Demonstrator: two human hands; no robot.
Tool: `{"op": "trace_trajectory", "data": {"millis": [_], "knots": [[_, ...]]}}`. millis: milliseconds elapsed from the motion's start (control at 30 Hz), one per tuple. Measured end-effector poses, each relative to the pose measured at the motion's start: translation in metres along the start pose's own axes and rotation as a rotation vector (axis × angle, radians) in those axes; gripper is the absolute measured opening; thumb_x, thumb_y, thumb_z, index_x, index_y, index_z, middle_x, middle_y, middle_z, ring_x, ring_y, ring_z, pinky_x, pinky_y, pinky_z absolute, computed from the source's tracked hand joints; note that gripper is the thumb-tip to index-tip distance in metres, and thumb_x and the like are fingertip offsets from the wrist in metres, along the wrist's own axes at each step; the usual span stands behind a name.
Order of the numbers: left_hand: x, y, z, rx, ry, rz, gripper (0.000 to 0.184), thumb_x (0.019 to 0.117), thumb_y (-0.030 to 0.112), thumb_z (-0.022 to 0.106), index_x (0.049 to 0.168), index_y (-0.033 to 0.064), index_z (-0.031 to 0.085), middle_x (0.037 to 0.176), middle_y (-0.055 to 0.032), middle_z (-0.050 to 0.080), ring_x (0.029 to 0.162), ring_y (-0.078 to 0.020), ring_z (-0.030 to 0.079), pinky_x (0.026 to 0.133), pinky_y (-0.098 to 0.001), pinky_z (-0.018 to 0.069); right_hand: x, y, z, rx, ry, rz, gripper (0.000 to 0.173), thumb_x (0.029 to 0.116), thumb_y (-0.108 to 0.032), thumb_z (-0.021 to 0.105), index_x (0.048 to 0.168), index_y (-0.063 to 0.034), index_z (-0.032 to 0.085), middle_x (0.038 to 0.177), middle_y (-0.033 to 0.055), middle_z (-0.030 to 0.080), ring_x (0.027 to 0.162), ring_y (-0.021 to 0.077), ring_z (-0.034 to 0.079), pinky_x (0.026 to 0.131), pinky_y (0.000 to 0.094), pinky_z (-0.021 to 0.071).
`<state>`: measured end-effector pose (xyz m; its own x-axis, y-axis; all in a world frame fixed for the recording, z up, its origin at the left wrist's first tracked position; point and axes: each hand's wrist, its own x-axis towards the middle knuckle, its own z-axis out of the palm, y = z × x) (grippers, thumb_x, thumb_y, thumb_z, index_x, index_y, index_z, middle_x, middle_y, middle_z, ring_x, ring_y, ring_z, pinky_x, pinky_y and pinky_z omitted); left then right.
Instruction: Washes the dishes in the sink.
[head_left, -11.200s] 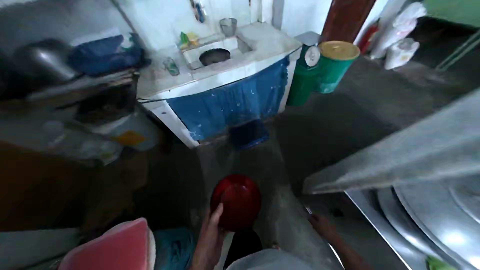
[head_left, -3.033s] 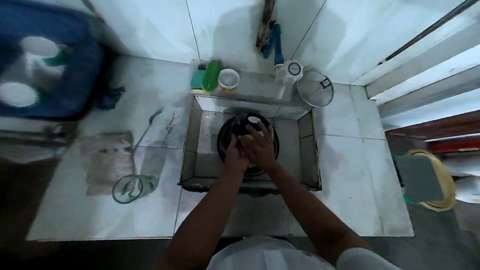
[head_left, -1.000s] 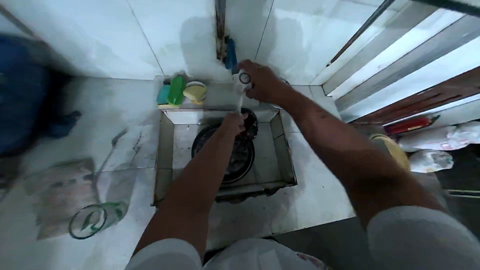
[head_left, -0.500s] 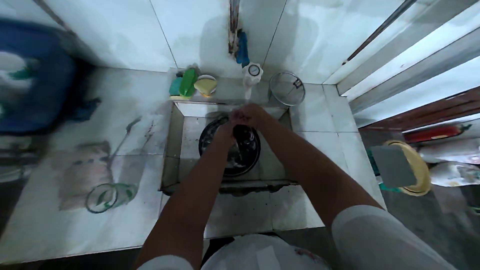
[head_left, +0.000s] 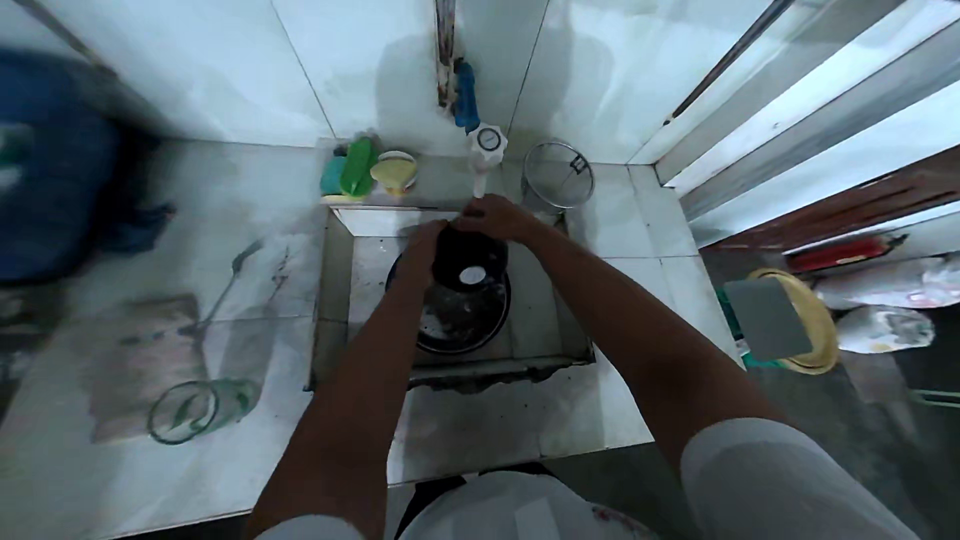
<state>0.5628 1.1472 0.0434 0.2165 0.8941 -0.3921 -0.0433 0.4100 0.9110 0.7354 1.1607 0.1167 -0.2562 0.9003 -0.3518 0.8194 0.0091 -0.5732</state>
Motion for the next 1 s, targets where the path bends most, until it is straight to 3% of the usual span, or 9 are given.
{"op": "trace_trajectory", "data": {"millis": [167,267,333,400,500,633,733,833,1000], "knots": [[0.004,-0.011,0.052,0.476,0.188,0.227,0.048,0.113,0.032,0.034,0.139,-0.0006,0.059,0.142,-0.0239,0.058,0.137,-0.0365,0.052,0.116,-0.0534,0.0384,0.0,-0.012,0.026,0.556,0.22,0.5,0.042,0.1029,-0.028,0.064,0.128,0.005,0.061,0.124,0.024,0.063,0.112,0.0327,0.061,0.097,0.0518,0.0494],[-0.01,-0.015,0.086,0.671,0.271,0.257,0.045,0.1101,0.031,0.042,0.145,0.0061,0.055,0.158,-0.0255,0.039,0.146,-0.0451,0.038,0.114,-0.0629,0.0351,0.003,0.001,0.041,0.937,0.484,0.686,0.03,0.1041,-0.028,0.06,0.114,-0.0008,0.064,0.096,0.0109,0.061,0.078,0.0185,0.057,0.07,0.0363,0.0506],[-0.017,-0.017,0.09,0.549,0.265,0.154,0.051,0.1087,0.039,0.047,0.154,0.0138,0.047,0.162,-0.0278,0.03,0.147,-0.0495,0.033,0.114,-0.0646,0.0342,0.0,-0.001,0.047,1.182,0.549,0.691,0.027,0.1058,-0.029,0.056,0.111,-0.0031,0.062,0.087,0.0067,0.058,0.071,0.0149,0.055,0.063,0.0323,0.0495],[-0.013,-0.027,0.081,0.161,0.213,0.077,0.06,0.107,0.041,0.052,0.159,0.0146,0.035,0.157,-0.0265,0.038,0.139,-0.044,0.045,0.109,-0.0595,0.0429,-0.007,-0.005,0.059,1.264,0.479,0.52,0.042,0.1098,-0.041,0.045,0.124,-0.0049,0.061,0.105,0.0105,0.065,0.09,0.0192,0.063,0.078,0.0389,0.0546],[-0.009,-0.031,0.054,-0.257,0.067,0.022,0.056,0.1096,0.031,0.047,0.159,0.018,0.025,0.149,-0.0138,0.049,0.128,-0.0244,0.056,0.101,-0.045,0.0518,-0.035,0.0,0.095,0.611,0.263,0.116,0.041,0.1105,-0.019,0.043,0.149,-0.0057,0.048,0.143,0.0192,0.057,0.121,0.0303,0.06,0.101,0.048,0.0507],[0.003,-0.026,0.004,-0.023,0.077,-0.124,0.05,0.1098,0.038,0.043,0.159,0.031,0.035,0.15,-0.0137,0.052,0.132,-0.0331,0.054,0.101,-0.062,0.048,-0.049,0.038,0.102,-0.439,-0.01,-0.284,0.035,0.1071,-0.015,0.052,0.14,-0.0053,0.06,0.138,0.0145,0.064,0.134,0.0305,0.056,0.123,0.0496,0.0309],[0.008,-0.032,-0.019,-0.028,-0.043,-0.189,0.048,0.1087,0.046,0.042,0.156,0.0362,0.036,0.141,-0.0135,0.058,0.119,-0.0326,0.062,0.09,-0.0574,0.0541,-0.056,0.053,0.081,-0.649,-0.058,-0.411,0.025,0.1008,-0.003,0.059,0.124,-0.0051,0.069,0.123,0.0164,0.07,0.127,0.035,0.061,0.123,0.0548,0.0287],[-0.004,-0.037,-0.002,-0.106,-0.073,-0.09,0.06,0.1052,0.061,0.038,0.151,0.0219,0.046,0.14,-0.0105,0.06,0.121,-0.0277,0.061,0.097,-0.0527,0.0531,-0.058,0.029,0.075,-0.026,0.103,-0.12,0.027,0.1092,-0.012,0.048,0.12,0.0042,0.066,0.111,0.0213,0.07,0.106,0.0321,0.069,0.1,0.0474,0.053],[-0.018,-0.03,0.051,0.674,0.023,0.258,0.047,0.1094,0.036,0.044,0.137,0.0014,0.06,0.14,-0.023,0.058,0.13,-0.0388,0.056,0.11,-0.0572,0.0446,-0.038,0.031,0.089,1.556,0.625,0.668,0.038,0.109,-0.032,0.048,0.126,0.0002,0.057,0.108,0.0181,0.063,0.092,0.0274,0.063,0.079,0.0463,0.0553]]}}
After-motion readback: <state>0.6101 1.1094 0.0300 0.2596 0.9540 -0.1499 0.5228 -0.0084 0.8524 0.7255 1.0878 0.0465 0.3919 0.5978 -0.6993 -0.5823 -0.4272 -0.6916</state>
